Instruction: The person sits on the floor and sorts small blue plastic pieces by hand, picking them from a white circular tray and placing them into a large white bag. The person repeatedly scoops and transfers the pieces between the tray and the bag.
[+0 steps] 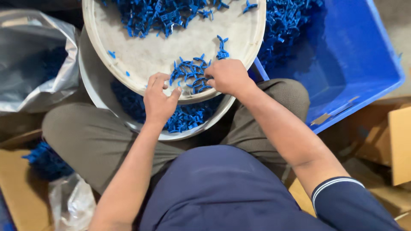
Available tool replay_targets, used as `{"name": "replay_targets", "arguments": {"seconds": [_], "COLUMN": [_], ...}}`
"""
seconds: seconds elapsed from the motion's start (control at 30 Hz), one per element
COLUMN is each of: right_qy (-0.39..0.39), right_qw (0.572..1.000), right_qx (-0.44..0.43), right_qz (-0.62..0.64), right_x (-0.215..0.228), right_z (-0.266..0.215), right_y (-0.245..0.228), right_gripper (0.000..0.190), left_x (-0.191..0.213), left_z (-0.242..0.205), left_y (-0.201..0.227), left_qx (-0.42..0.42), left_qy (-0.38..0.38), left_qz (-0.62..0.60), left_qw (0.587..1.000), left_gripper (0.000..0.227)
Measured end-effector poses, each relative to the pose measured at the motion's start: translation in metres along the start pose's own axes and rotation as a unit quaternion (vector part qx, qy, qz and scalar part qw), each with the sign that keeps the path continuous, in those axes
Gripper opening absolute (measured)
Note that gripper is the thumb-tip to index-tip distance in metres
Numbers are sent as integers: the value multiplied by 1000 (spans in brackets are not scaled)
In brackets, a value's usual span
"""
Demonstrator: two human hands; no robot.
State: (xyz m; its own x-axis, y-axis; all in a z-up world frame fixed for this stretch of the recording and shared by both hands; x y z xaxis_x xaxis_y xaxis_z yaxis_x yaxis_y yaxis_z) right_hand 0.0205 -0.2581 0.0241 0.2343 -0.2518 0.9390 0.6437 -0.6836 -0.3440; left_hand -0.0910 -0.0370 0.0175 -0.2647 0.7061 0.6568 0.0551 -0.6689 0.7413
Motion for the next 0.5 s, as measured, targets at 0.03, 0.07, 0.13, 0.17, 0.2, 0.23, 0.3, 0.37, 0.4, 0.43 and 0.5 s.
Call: {"name": "replay_targets", "arguments": {"seconds": [0.03,0.07,0.13,0.17,0.2,0.23,0.3,0.37,0.4,0.43,0.5], "right_qy": [26,42,73,82,96,109,112,121,126,131,123], "right_qw": [1000,999,997,994,988,979,961,941,933,924,881], "right_qx": [11,-3,-32,-45,-60,-74,-79,-77,-67,-57,-39], "right_qz": [3,0,-3,49,104,158,241,306,331,356,455], "right_x": [-2,-4,-9,-9,-6,-4,-8,-15,-24,-31,-36], "right_z": [-2,-4,-9,-11,-10,-8,-12,-20,-23,-28,-35], "right_y": [-2,-3,-5,-2,2,5,3,-1,-11,-19,-29], "right_gripper": [18,17,17,17,18,18,18,19,21,23,33], "left_x": [-2,-4,-8,-10,-10,-13,-22,-40,-46,-51,-57], "left_z": [0,1,-1,-4,-3,-2,-4,5,8,9,15], "left_y": [0,-1,0,2,3,6,14,16,14,13,9], "left_qx": [-4,-9,-6,3,6,25,63,198,261,162,-46], "left_qy": [13,26,59,78,97,76,19,-124,-191,-174,-131], "left_qz": [-7,-13,-42,-66,-86,-136,-233,-329,-371,-351,-295], "left_qw": [1000,1000,997,995,992,987,970,915,870,906,945], "left_gripper": [38,37,33,31,28,29,32,35,37,31,26]}}
Point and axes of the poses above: each hand's wrist, its own z-axis towards the middle knuckle, its own x-axis out of the back of the hand, y = z × x, the point moved 1 cm from there along z, towards the middle knuckle
